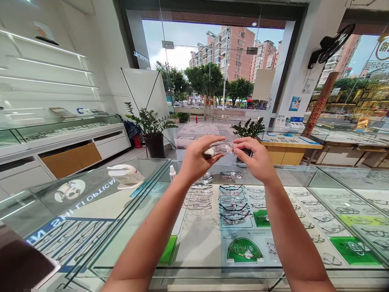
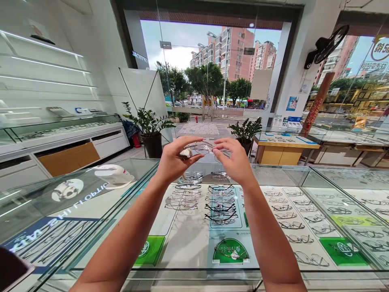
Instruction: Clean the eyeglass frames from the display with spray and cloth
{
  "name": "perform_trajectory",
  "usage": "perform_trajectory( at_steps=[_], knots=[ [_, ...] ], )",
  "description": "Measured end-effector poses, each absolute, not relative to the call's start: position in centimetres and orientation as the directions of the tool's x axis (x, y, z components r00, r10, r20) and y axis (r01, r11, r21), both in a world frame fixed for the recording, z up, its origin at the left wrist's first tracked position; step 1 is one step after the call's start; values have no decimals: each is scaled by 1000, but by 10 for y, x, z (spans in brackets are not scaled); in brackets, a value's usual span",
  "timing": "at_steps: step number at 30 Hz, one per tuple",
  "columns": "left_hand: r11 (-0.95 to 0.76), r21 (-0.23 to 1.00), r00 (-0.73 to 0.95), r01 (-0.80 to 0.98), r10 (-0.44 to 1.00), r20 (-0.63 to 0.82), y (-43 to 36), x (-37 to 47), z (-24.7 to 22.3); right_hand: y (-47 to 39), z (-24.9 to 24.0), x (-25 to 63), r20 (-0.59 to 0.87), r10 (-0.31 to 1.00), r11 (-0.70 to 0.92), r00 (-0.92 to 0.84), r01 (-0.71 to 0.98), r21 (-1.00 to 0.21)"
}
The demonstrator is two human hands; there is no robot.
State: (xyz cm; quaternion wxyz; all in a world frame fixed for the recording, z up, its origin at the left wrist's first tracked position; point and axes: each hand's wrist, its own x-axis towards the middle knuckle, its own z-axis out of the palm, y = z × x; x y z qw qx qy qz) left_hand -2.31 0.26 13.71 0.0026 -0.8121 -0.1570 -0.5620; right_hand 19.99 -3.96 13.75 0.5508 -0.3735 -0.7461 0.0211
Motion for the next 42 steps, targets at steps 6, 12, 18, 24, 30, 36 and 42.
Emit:
perform_trajectory(
  at_steps=[6,12,18,24,30,36,42],
  knots=[
    [-959,181,349,217,249,903,9,-29,137,-44,140,200,692,708,683,-141,387,-620],
    [-971,151,376,186,213,902,12,-30,137,-39,138,202,637,756,644,-152,343,-684],
    [-938,98,282,331,198,939,5,-24,137,-28,132,207,637,770,613,-47,333,-716],
    [-866,368,-16,338,386,922,-20,-1,130,-29,129,193,812,557,680,174,466,-566],
    [-619,784,102,-45,778,620,-15,11,124,-35,117,155,953,300,708,50,657,-258],
    [-520,839,97,-159,837,538,0,5,123,-38,110,146,957,289,671,-29,719,-181],
    [-609,791,131,57,790,598,3,0,126,-49,115,156,904,426,748,44,545,-379]
  ],
)
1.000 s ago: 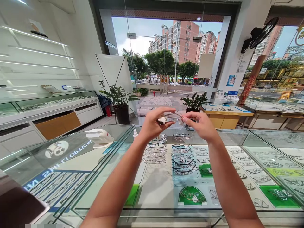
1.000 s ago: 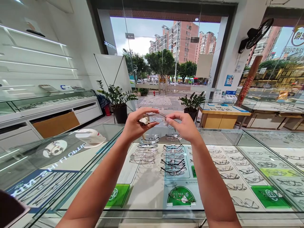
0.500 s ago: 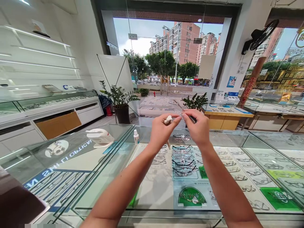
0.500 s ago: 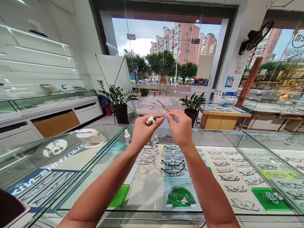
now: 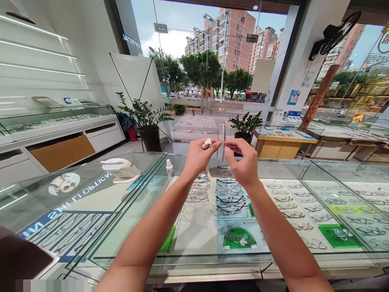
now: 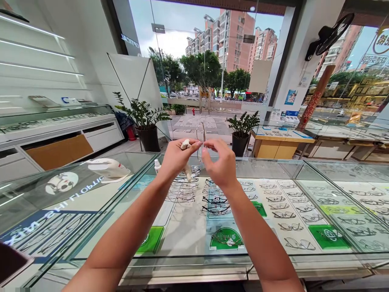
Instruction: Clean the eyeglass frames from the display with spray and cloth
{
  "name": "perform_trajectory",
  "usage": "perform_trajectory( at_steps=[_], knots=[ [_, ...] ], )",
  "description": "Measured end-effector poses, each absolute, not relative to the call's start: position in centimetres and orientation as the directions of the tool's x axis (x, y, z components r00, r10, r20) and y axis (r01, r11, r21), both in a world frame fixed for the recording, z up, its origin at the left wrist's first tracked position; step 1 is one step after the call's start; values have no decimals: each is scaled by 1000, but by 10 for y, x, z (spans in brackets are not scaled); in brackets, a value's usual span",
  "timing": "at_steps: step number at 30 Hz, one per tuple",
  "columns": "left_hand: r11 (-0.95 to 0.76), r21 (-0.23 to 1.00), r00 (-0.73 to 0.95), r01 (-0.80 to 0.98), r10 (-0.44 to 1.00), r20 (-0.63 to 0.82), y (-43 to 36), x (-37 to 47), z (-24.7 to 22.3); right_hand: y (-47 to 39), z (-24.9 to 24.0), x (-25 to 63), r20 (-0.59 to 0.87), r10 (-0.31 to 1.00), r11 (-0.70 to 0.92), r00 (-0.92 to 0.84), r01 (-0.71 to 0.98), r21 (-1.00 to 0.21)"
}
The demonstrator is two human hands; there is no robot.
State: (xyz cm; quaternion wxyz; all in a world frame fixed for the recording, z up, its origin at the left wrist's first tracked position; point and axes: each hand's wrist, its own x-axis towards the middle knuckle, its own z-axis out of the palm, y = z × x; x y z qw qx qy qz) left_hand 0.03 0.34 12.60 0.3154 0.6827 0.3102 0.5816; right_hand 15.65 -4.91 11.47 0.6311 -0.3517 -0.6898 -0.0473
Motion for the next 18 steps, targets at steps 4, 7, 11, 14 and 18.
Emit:
perform_trajectory(
  at_steps=[4,7,11,14,18],
  knots=[
    [-633,741,225,224,773,593,5,3,124,-41,76,199,874,445,648,197,603,-466],
    [-671,648,326,361,742,586,6,9,117,-26,28,244,735,550,404,396,644,-650],
    [-717,477,432,508,691,579,11,19,103,-3,-18,288,508,646,169,570,542,-823],
    [-710,336,500,619,686,529,22,27,93,11,-31,303,470,652,133,596,520,-844],
    [-668,117,592,735,717,368,50,47,81,21,-40,313,432,651,83,624,507,-858]
  ],
)
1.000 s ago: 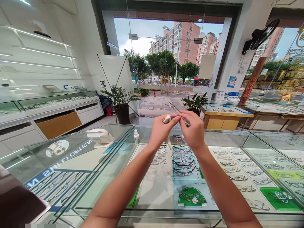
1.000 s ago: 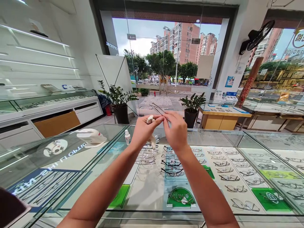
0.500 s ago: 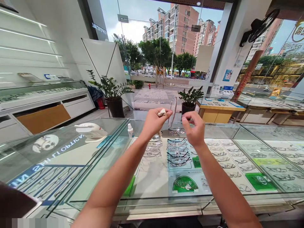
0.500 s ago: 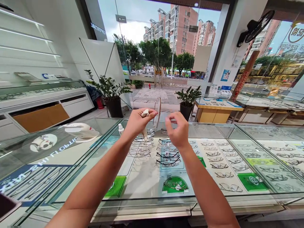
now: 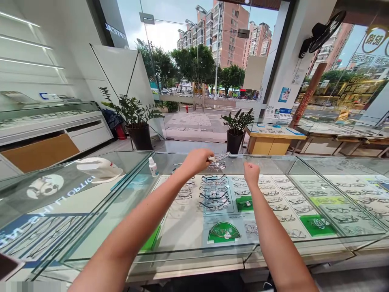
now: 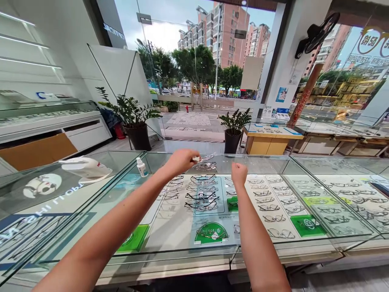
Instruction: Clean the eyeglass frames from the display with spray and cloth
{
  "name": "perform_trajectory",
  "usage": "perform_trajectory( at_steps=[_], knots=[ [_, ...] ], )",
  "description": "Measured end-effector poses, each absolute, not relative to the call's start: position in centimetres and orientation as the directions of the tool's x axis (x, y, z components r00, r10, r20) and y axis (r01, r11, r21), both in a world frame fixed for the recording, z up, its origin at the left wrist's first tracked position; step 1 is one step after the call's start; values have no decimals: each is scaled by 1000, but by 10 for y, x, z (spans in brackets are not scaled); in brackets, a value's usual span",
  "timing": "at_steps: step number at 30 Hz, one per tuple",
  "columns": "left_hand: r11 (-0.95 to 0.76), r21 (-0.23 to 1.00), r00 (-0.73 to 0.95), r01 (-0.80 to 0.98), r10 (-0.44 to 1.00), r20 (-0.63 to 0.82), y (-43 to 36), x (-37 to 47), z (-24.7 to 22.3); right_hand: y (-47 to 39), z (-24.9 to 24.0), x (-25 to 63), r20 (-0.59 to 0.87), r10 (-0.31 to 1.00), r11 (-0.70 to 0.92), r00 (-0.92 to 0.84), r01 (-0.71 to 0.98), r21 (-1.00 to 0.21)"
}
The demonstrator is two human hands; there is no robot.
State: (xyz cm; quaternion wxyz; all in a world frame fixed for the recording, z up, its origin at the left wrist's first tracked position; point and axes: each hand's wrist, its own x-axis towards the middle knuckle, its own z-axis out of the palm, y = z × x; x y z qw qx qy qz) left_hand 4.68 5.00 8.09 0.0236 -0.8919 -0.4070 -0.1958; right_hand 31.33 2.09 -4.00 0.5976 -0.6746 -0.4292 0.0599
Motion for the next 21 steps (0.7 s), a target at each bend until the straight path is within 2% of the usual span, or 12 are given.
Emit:
perform_trajectory(
  at_steps=[3,10,16,21],
  knots=[
    [-676,15,655,737,720,229,73,66,71,23,-47,318,425,658,52,621,526,-849],
    [-661,24,657,750,749,91,106,89,44,25,-59,321,397,710,-2,581,566,-825],
    [-642,45,640,766,767,51,113,94,38,25,-61,320,367,748,-15,554,566,-824],
    [-643,78,640,762,766,65,109,98,41,27,-61,314,380,798,39,468,589,-807]
  ],
)
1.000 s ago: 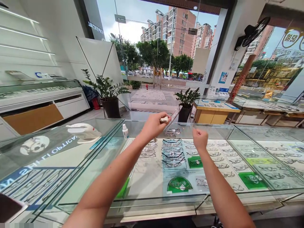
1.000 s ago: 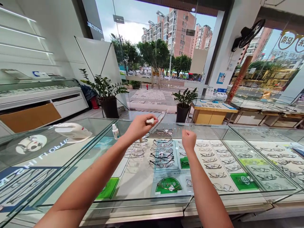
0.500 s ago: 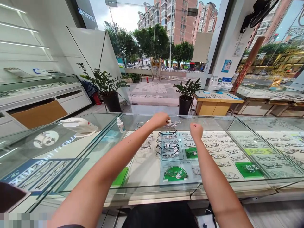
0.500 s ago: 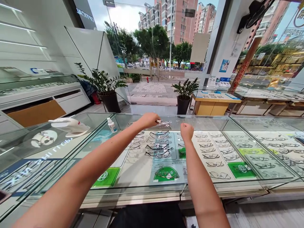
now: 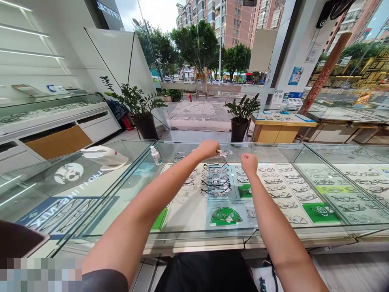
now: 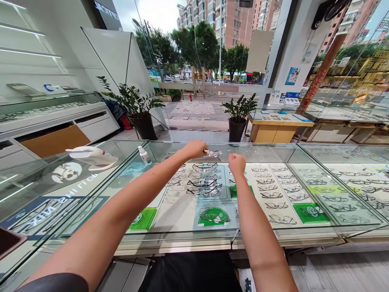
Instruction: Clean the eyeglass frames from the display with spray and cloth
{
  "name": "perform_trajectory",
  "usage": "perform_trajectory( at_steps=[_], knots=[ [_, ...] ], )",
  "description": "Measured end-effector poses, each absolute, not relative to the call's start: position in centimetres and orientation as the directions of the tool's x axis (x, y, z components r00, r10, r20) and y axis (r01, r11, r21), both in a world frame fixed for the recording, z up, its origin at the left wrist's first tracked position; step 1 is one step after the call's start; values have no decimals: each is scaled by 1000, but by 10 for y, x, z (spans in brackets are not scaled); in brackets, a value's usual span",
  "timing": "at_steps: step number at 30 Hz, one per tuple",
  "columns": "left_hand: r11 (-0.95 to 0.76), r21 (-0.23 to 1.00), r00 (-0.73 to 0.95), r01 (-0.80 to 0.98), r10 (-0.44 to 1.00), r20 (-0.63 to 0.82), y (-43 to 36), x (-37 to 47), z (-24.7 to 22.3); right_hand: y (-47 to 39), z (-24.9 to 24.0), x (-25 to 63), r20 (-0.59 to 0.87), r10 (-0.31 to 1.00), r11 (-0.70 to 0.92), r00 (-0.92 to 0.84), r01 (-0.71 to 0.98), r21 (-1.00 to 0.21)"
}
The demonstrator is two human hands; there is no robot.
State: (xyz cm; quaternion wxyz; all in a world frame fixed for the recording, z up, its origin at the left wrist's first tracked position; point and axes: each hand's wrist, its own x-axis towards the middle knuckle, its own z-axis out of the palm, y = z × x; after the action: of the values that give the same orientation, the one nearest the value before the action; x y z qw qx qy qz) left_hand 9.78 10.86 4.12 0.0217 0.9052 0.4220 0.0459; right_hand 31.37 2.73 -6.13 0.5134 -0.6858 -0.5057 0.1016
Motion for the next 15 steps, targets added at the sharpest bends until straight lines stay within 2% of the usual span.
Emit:
perform_trajectory(
  at_steps=[7,11,15],
  knots=[
    [-620,215,612,754,783,112,103,109,41,29,-61,308,382,861,122,334,594,-795],
    [-546,395,513,739,836,196,97,109,39,26,-53,301,390,871,186,298,535,-824],
    [-478,604,396,637,876,275,80,111,38,20,-35,284,433,873,310,225,430,-848]
  ],
)
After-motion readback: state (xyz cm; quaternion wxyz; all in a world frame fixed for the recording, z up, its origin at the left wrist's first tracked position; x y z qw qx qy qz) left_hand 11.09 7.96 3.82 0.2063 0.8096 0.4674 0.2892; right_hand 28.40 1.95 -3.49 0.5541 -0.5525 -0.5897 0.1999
